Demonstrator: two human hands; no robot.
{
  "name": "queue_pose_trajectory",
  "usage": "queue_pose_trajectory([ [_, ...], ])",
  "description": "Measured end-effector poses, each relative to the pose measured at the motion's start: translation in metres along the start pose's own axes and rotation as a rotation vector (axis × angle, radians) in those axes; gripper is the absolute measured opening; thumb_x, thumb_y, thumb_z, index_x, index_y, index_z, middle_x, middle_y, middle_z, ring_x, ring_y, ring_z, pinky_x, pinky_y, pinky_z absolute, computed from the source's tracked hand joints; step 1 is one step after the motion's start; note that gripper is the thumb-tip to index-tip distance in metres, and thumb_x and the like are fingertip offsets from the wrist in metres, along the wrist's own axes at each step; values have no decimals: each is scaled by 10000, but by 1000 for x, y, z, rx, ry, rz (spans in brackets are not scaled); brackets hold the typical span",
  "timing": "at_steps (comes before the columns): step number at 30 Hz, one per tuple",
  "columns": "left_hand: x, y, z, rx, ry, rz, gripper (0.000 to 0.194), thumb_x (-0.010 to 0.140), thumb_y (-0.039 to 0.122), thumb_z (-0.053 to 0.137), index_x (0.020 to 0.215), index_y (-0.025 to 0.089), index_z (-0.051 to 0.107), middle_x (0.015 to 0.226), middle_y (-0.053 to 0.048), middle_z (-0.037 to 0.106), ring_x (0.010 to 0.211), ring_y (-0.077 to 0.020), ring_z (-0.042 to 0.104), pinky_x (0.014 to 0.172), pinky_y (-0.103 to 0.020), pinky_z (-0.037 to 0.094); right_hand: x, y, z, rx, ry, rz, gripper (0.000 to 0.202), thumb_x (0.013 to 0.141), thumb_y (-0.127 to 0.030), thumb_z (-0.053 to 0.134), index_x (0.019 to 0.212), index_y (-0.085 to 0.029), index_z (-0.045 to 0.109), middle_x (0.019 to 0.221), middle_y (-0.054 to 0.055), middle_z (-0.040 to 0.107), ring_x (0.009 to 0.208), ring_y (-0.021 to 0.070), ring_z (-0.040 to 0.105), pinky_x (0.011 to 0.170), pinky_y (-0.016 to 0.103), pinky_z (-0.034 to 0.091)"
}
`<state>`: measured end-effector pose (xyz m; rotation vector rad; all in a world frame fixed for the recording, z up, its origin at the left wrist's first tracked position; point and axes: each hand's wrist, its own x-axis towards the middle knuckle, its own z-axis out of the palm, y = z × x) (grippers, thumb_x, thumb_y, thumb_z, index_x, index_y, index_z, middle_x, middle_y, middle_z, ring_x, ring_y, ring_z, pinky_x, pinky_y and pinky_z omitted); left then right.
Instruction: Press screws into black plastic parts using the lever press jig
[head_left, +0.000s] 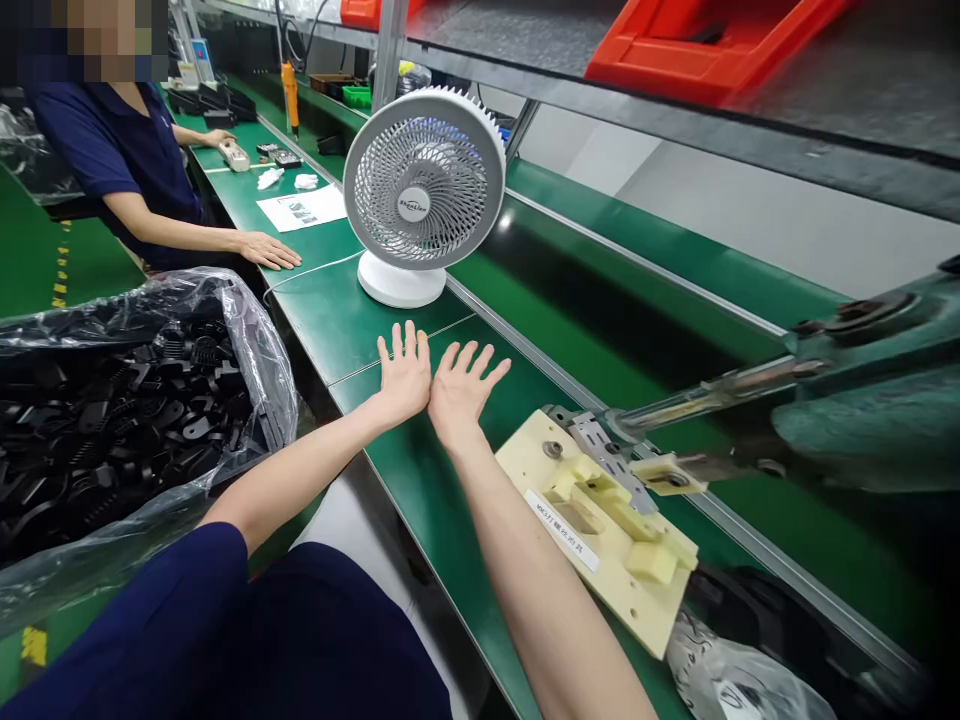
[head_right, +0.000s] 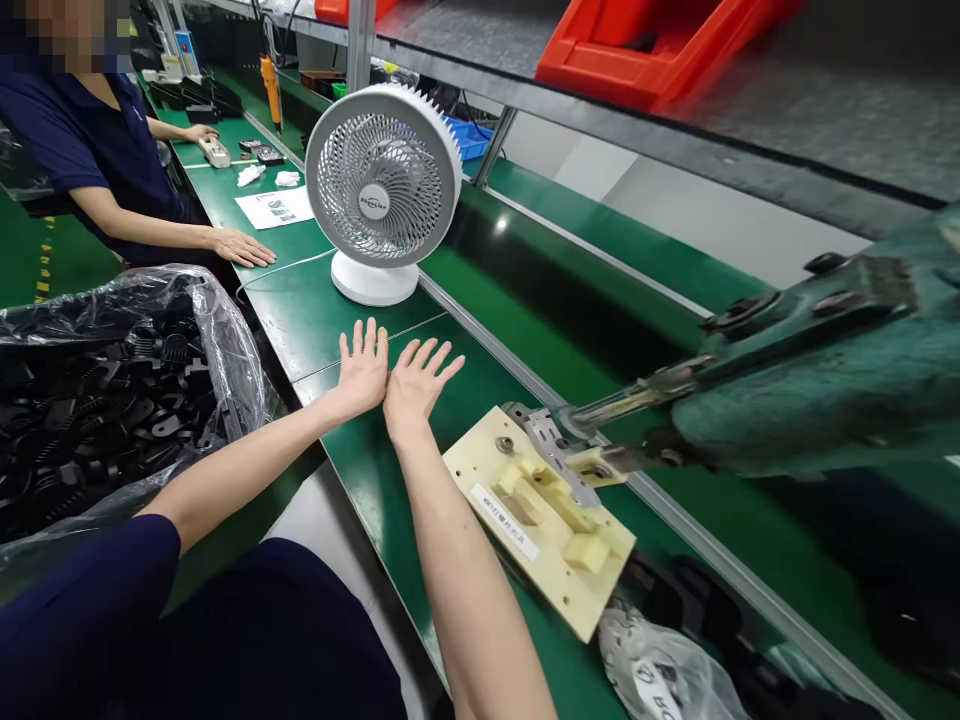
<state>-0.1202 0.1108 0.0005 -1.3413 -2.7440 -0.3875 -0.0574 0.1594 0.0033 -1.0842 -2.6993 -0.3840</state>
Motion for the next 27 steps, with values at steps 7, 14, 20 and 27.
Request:
queue_pose_trajectory([
  [7, 0, -1, -2, -8, -30, -17, 529, 937, 137, 246, 1448, 30, 329, 1565, -224, 231, 1455, -357, 233, 1151, -580, 243, 2, -5, 0, 15, 6, 20, 480, 935, -72, 279, 1386, 5, 423, 1431, 291, 394, 1370, 452, 307, 1027, 731, 268],
  [14, -1, -3, -2, -16, -37, -23, 528, 937, 138, 251, 1454, 52, 315, 1568, -228, 219, 1467, -331, 213, 1150, -594, 240, 2, -7, 0, 26, -12, 26, 490, 928, -67, 305, 1402, 5, 402, 1436, 301, 382, 1385, 425, 301, 1061, 726, 224],
  [20, -4, -5, -6, -13, -50, -30, 532, 933, 124, 248, 1454, 40, 309, 1572, -222, 211, 1472, -335, 192, 1156, -580, 239, 0, -9, -2, 73, -1, 17, 489, 931, -70, 291, 1402, -2, 404, 1439, 296, 382, 1394, 403, 297, 1086, 710, 200],
  [27, -5, -4, -10, -31, -63, -33, 525, 945, 134, 256, 1460, 43, 297, 1571, -226, 209, 1474, -331, 188, 1161, -578, 231, -1, -9, 0, 51, 22, 10, 489, 931, -79, 282, 1396, -16, 422, 1422, 288, 411, 1378, 410, 325, 1073, 705, 231],
])
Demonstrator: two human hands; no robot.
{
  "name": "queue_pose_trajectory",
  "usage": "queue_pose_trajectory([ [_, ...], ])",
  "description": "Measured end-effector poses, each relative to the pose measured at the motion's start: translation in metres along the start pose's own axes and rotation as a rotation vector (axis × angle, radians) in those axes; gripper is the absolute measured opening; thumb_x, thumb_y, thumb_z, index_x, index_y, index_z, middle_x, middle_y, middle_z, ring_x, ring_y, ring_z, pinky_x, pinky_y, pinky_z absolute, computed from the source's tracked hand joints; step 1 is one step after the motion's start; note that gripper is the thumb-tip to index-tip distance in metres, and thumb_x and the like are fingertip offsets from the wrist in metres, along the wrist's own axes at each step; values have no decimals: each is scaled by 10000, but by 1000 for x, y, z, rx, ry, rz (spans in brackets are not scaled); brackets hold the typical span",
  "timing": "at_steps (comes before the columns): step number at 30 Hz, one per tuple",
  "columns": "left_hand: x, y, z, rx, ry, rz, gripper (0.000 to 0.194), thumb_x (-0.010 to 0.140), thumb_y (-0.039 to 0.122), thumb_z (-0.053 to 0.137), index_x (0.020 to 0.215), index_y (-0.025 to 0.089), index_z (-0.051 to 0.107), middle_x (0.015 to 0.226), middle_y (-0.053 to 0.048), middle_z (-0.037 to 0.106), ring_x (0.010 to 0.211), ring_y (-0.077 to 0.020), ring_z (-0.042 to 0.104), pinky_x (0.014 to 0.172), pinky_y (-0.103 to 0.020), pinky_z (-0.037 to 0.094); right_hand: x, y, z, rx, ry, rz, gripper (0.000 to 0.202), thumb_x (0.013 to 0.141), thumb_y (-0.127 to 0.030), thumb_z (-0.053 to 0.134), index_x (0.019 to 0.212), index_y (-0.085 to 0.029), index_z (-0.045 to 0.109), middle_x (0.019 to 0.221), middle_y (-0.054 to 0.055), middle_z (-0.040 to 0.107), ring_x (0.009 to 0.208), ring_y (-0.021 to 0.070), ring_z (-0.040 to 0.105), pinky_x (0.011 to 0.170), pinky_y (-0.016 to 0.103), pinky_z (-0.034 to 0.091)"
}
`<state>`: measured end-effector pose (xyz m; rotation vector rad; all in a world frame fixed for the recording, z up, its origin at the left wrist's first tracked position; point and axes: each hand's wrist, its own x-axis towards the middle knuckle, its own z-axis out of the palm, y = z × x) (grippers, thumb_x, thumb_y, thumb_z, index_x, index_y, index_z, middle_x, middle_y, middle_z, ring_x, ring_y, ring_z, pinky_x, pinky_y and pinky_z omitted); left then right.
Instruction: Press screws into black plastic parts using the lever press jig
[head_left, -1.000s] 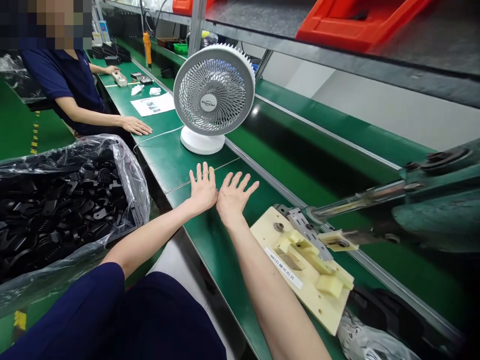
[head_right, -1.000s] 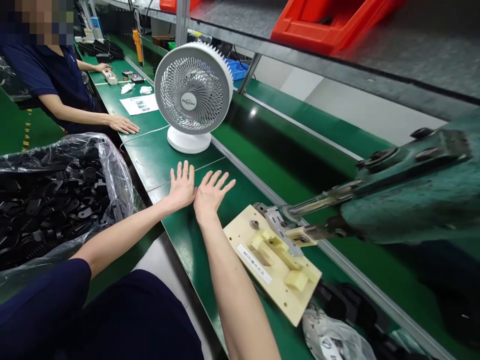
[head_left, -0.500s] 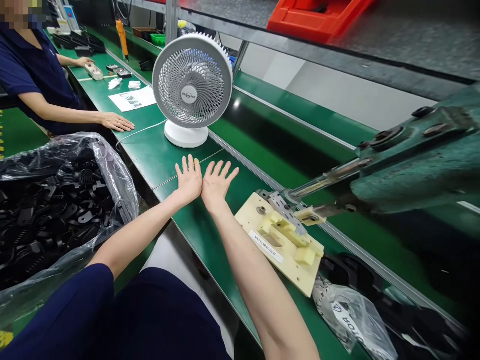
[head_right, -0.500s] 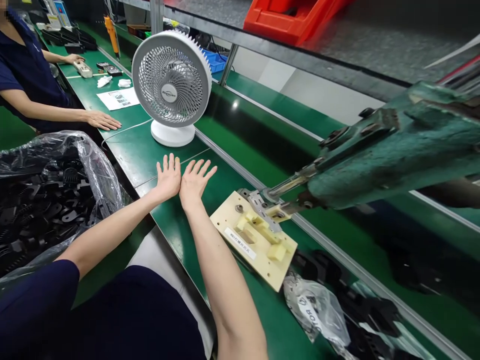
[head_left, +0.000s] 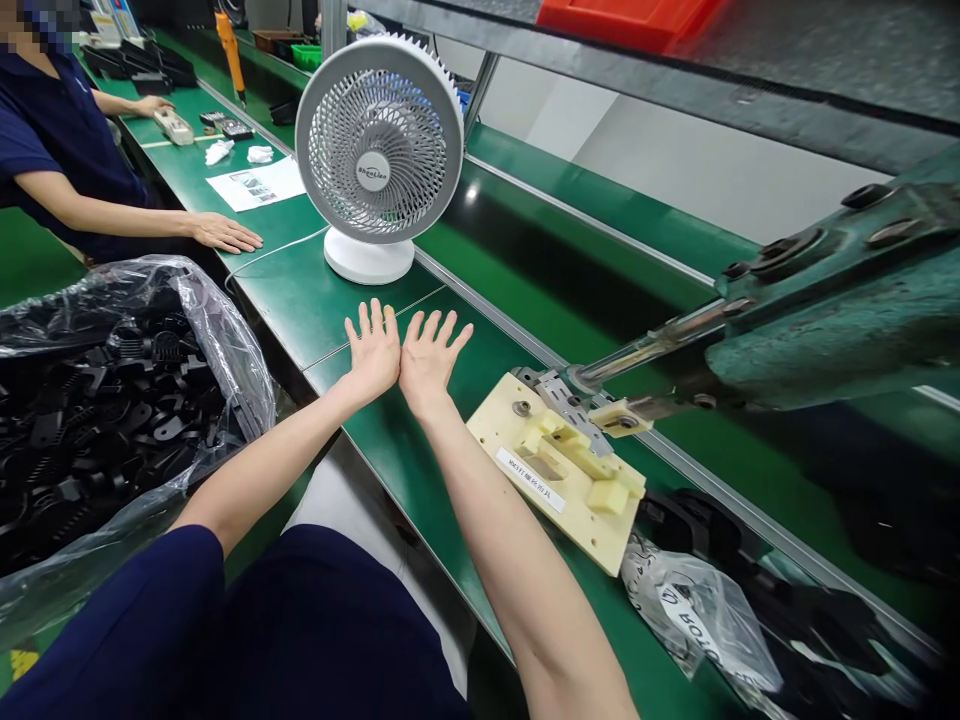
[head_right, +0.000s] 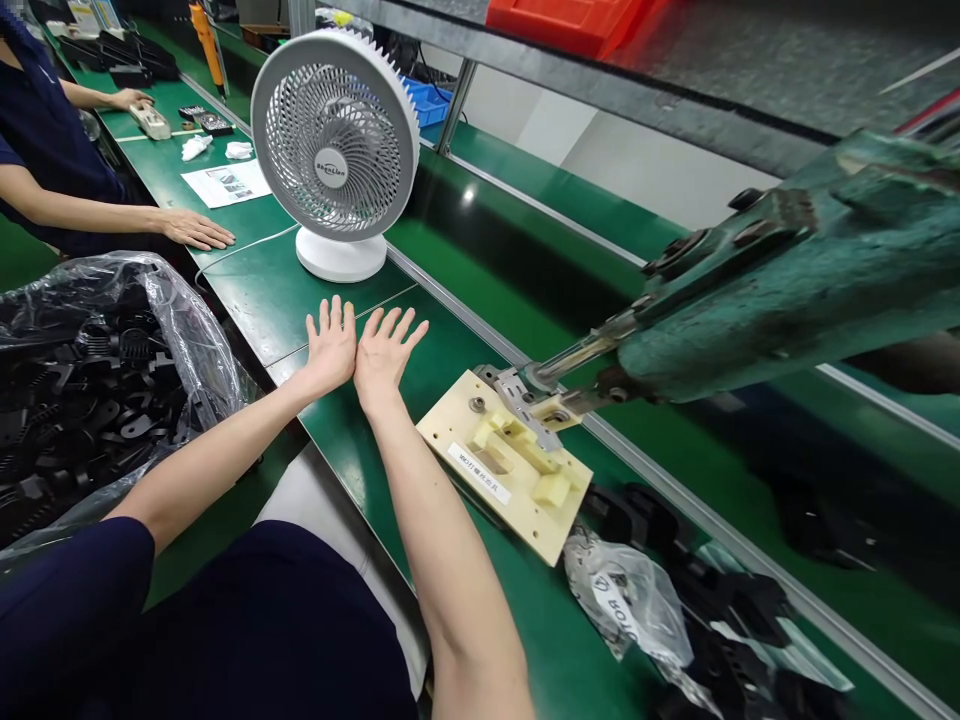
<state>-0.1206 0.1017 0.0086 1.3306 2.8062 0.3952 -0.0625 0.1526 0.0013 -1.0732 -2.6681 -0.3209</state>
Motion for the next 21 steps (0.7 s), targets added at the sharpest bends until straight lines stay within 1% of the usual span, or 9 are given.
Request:
queue_pose_trajectory([
  [4, 0, 0, 0, 11, -6, 0, 527, 950, 132, 247, 1468, 45, 286, 1578, -219, 193, 1473, -340, 182, 1164, -574, 227, -1, 0, 1, 5, 2, 1, 499, 925, -73, 281, 1402, -26, 423, 1428, 289, 404, 1386, 396, 321, 1085, 703, 214],
  [9, 2, 1, 2, 29, 5, -2, 526, 952, 128, 239, 1469, 50, 292, 1578, -220, 189, 1470, -341, 193, 1166, -576, 224, 0, 1, 2, 12, 4, -6, 496, 931, -80, 271, 1402, -13, 411, 1430, 288, 400, 1382, 428, 306, 1052, 732, 236],
  [12, 3, 1, 4, 33, 11, -1, 521, 953, 134, 244, 1466, 66, 307, 1578, -210, 201, 1467, -333, 209, 1167, -575, 224, 0, 1, 3, 16, -9, -9, 497, 928, -75, 284, 1406, -16, 406, 1433, 285, 399, 1383, 431, 304, 1040, 745, 239],
  [16, 3, 1, 5, 35, 7, -11, 524, 953, 138, 230, 1467, 77, 311, 1577, -192, 223, 1467, -330, 211, 1170, -568, 218, -1, 0, 3, 13, -20, -3, 498, 931, -77, 289, 1411, -20, 405, 1434, 273, 406, 1386, 421, 306, 1063, 727, 235],
  [21, 1, 1, 5, 19, 13, 4, 529, 944, 136, 244, 1465, 67, 306, 1574, -217, 209, 1471, -327, 205, 1163, -577, 227, -3, 1, 1, 6, -16, -3, 497, 939, -89, 277, 1413, -25, 412, 1427, 284, 408, 1386, 421, 307, 1069, 716, 243],
])
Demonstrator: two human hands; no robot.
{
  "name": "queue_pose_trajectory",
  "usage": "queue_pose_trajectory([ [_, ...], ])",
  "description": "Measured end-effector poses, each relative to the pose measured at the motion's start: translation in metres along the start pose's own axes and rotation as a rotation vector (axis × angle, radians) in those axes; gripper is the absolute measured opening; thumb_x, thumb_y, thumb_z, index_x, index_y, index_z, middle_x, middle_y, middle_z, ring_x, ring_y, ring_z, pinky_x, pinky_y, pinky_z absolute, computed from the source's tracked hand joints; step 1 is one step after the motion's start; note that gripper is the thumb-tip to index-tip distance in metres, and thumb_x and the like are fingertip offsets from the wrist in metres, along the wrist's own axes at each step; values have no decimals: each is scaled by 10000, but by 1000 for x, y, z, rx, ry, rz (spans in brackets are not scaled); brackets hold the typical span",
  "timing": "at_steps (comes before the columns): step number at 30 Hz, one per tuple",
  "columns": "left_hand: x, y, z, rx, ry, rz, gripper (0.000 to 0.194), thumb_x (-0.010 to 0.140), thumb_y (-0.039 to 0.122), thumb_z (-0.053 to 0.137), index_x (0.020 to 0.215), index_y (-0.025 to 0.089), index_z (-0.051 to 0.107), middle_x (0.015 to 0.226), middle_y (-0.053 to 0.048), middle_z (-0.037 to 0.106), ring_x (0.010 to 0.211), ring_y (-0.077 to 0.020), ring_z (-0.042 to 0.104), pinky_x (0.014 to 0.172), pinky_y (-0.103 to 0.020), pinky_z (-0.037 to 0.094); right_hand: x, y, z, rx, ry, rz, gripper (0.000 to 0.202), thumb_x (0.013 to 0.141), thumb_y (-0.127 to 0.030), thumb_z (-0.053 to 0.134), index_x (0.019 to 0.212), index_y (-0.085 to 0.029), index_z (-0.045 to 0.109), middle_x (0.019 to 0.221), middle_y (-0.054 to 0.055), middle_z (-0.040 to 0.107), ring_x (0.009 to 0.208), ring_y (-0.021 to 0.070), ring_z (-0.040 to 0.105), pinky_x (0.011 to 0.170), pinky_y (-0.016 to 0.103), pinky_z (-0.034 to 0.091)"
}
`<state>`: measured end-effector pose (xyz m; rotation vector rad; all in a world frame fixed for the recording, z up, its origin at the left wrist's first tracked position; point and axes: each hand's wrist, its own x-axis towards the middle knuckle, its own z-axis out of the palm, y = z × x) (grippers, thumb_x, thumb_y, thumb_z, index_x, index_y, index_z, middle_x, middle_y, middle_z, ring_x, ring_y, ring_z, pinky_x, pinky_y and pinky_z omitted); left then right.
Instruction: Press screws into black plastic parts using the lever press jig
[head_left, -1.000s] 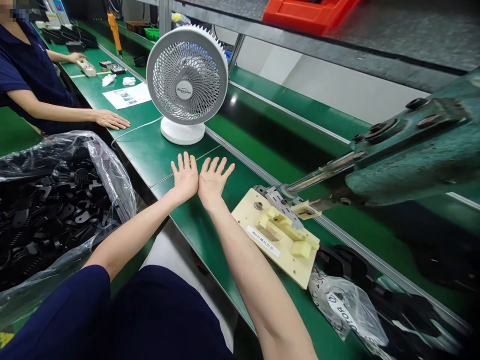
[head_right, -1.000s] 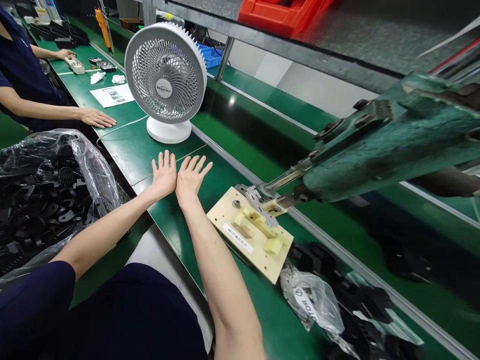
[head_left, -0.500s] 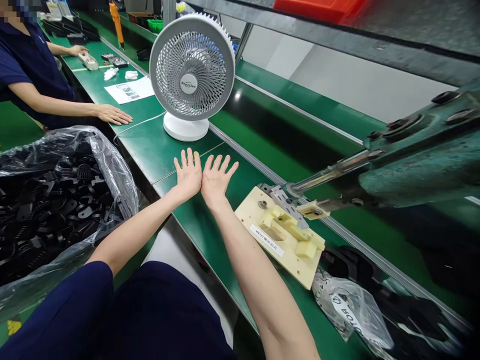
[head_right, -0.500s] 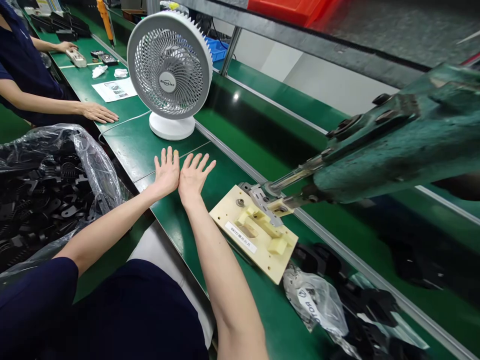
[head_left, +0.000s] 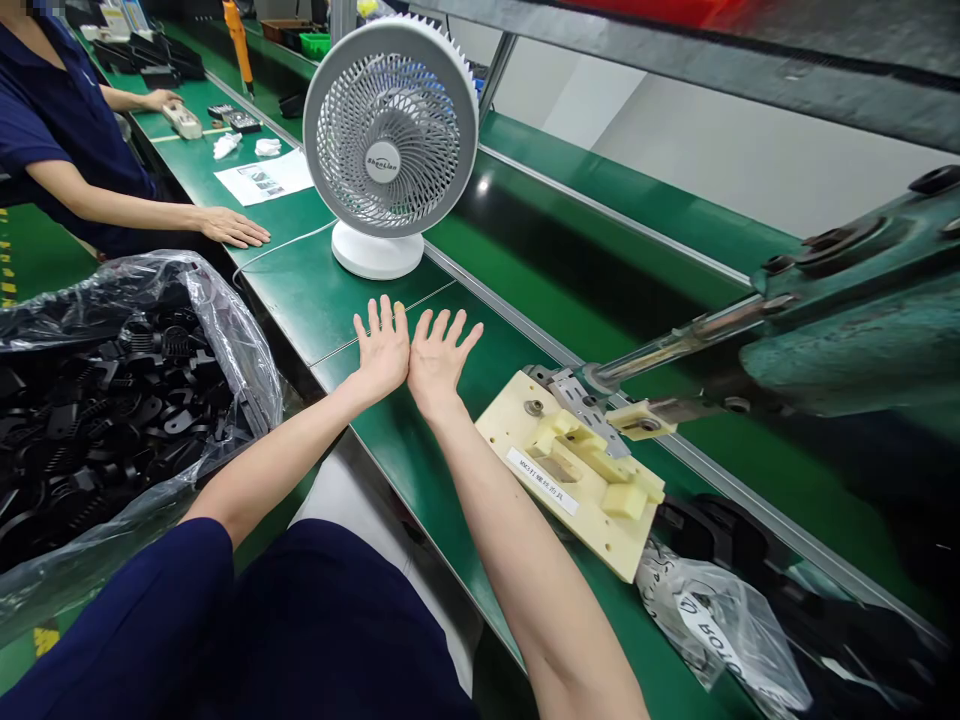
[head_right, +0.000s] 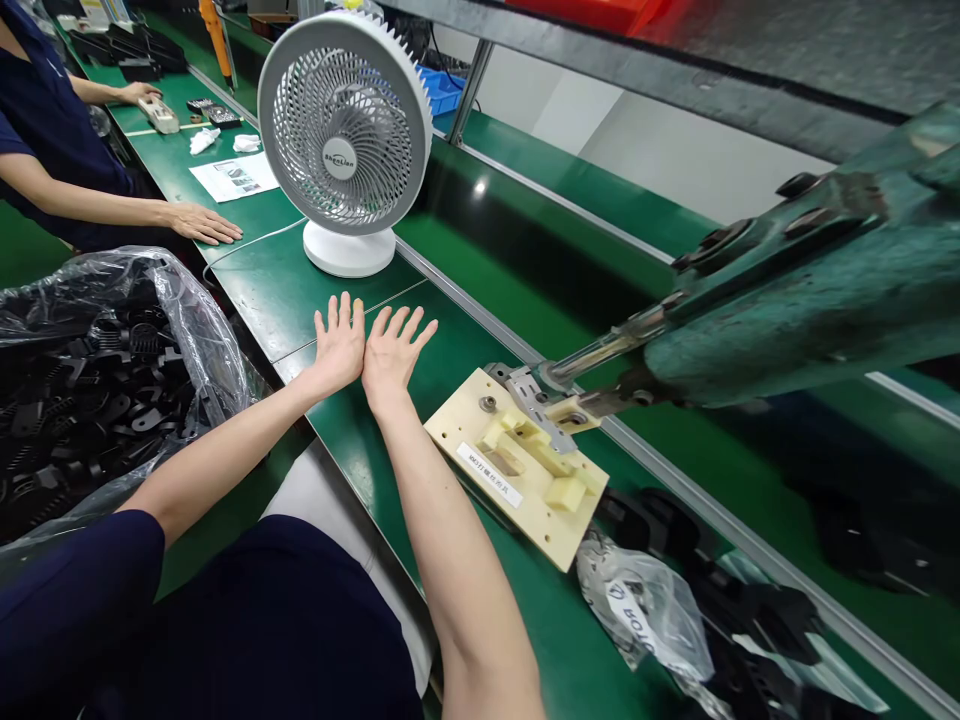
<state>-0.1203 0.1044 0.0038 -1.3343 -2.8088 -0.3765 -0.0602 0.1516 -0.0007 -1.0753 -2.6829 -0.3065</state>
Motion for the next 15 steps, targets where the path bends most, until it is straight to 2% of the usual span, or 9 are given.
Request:
queue_pose_trajectory([
  [9, -1, 1, -2, 1, -4, 8, 542, 934, 145, 271, 1468, 49, 283, 1575, -224, 204, 1472, -334, 195, 1162, -567, 228, 0, 2, 0, 22, -10, 19, 505, 929, -102, 314, 1423, -45, 398, 1437, 272, 402, 1392, 385, 310, 1103, 682, 202],
  [12, 0, 0, 0, -29, 31, 10, 586, 933, 251, 357, 1471, 36, 267, 1574, -229, 202, 1471, -351, 187, 1161, -573, 228, 1, 5, -1, 56, -16, 62, 513, 941, -193, 366, 1426, -26, 383, 1443, 270, 390, 1395, 414, 278, 1103, 681, 189],
  [15, 3, -1, 4, -68, 71, -35, 638, 941, 380, 356, 1468, 30, 273, 1573, -215, 217, 1469, -354, 191, 1163, -567, 225, 3, 8, -1, 131, -1, 152, 561, 945, -290, 391, 1423, 2, 367, 1438, 285, 386, 1384, 443, 271, 1085, 686, 197],
])
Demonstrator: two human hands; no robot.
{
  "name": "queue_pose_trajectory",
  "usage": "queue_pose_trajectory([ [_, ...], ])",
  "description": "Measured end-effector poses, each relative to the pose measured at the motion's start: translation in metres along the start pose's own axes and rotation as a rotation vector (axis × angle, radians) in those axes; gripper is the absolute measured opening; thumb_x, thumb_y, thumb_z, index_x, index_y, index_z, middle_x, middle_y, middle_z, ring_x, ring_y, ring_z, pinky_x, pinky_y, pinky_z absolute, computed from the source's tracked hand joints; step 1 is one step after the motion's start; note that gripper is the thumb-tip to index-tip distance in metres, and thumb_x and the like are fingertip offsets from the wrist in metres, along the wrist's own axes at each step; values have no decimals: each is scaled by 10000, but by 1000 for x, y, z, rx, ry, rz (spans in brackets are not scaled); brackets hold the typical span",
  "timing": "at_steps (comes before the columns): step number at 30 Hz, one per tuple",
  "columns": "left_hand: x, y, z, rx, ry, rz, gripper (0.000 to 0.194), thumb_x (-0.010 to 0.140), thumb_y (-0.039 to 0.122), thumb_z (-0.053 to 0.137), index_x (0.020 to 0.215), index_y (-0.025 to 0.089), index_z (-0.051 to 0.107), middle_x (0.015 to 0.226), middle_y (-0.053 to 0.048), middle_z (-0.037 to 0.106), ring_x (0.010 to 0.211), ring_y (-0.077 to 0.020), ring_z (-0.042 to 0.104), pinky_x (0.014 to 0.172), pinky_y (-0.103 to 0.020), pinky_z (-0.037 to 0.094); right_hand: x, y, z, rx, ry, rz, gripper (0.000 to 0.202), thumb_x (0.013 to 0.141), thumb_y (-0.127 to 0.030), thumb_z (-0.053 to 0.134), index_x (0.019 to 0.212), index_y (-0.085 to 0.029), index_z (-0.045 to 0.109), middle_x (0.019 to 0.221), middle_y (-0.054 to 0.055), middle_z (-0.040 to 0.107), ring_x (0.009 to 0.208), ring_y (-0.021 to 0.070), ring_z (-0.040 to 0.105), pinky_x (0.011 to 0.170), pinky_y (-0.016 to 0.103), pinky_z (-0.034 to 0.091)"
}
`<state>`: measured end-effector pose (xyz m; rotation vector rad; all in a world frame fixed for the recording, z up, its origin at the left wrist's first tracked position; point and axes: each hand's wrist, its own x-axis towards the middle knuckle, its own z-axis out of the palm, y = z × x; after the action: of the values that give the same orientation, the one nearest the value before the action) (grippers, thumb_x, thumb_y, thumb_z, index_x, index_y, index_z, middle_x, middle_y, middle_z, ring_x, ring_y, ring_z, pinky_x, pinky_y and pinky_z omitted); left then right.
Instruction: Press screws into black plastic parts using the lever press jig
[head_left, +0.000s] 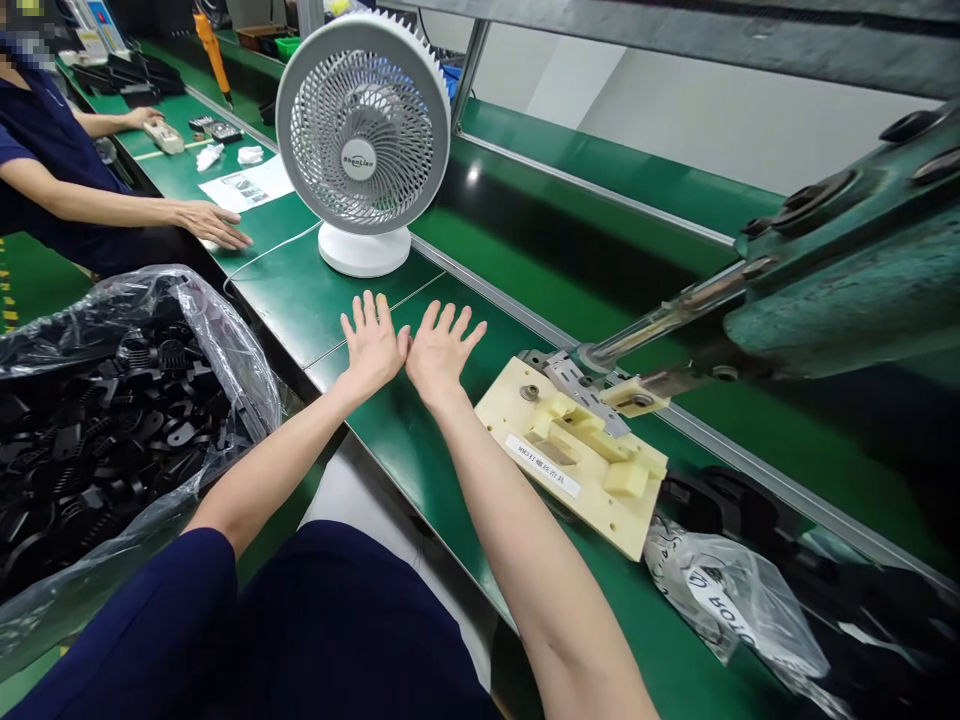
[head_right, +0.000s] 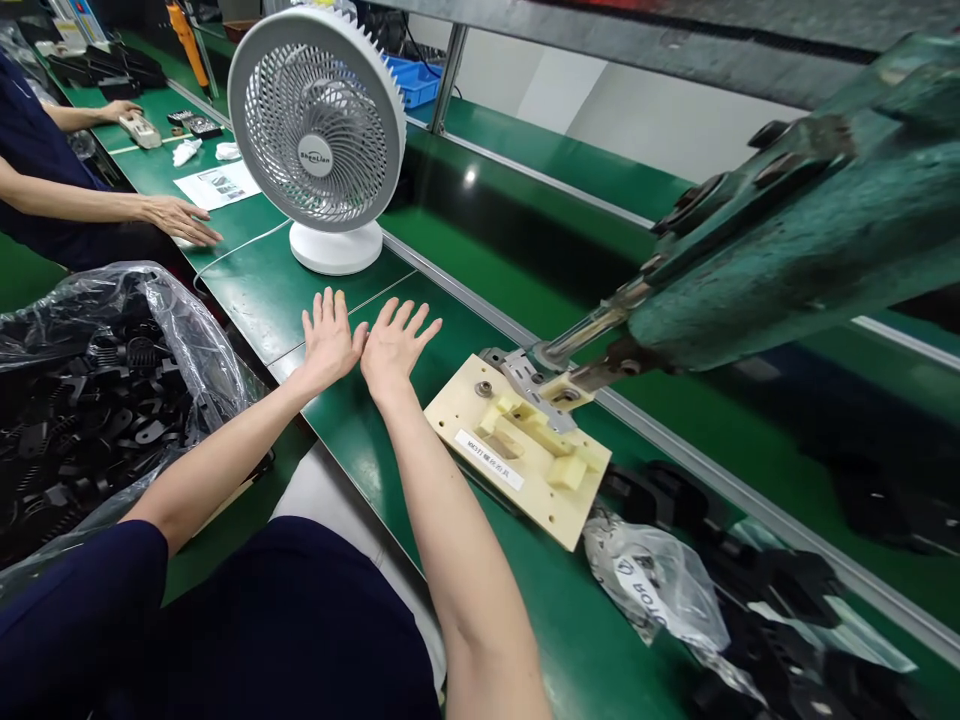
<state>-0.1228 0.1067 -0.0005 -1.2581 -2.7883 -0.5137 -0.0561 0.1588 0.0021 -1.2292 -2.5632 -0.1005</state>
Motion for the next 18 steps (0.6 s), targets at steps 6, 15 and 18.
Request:
queue_pose_trajectory([
  [6, 1, 1, 6, -66, 7, -64, 647, 962, 446, 266, 1467, 41, 284, 1564, -205, 252, 1467, -340, 213, 1155, -558, 253, 1, 3, 1, 52, -17, 76, 586, 951, -338, 365, 1427, 5, 359, 1442, 284, 379, 1379, 451, 267, 1077, 686, 188],
  [15, -1, 3, 4, -126, -34, -93, 657, 968, 465, 232, 1468, 39, 266, 1565, -207, 248, 1473, -328, 197, 1160, -546, 255, 0, 2, 0, 69, -31, 84, 572, 954, -323, 363, 1429, -4, 359, 1443, 290, 377, 1383, 445, 269, 1062, 693, 209],
  [18, -1, 4, 3, -123, -34, -92, 645, 970, 460, 232, 1468, 51, 270, 1569, -196, 246, 1476, -319, 191, 1171, -535, 235, 0, 3, 0, 71, -41, 85, 572, 955, -320, 354, 1433, -5, 352, 1446, 287, 374, 1389, 442, 261, 1066, 690, 207],
])
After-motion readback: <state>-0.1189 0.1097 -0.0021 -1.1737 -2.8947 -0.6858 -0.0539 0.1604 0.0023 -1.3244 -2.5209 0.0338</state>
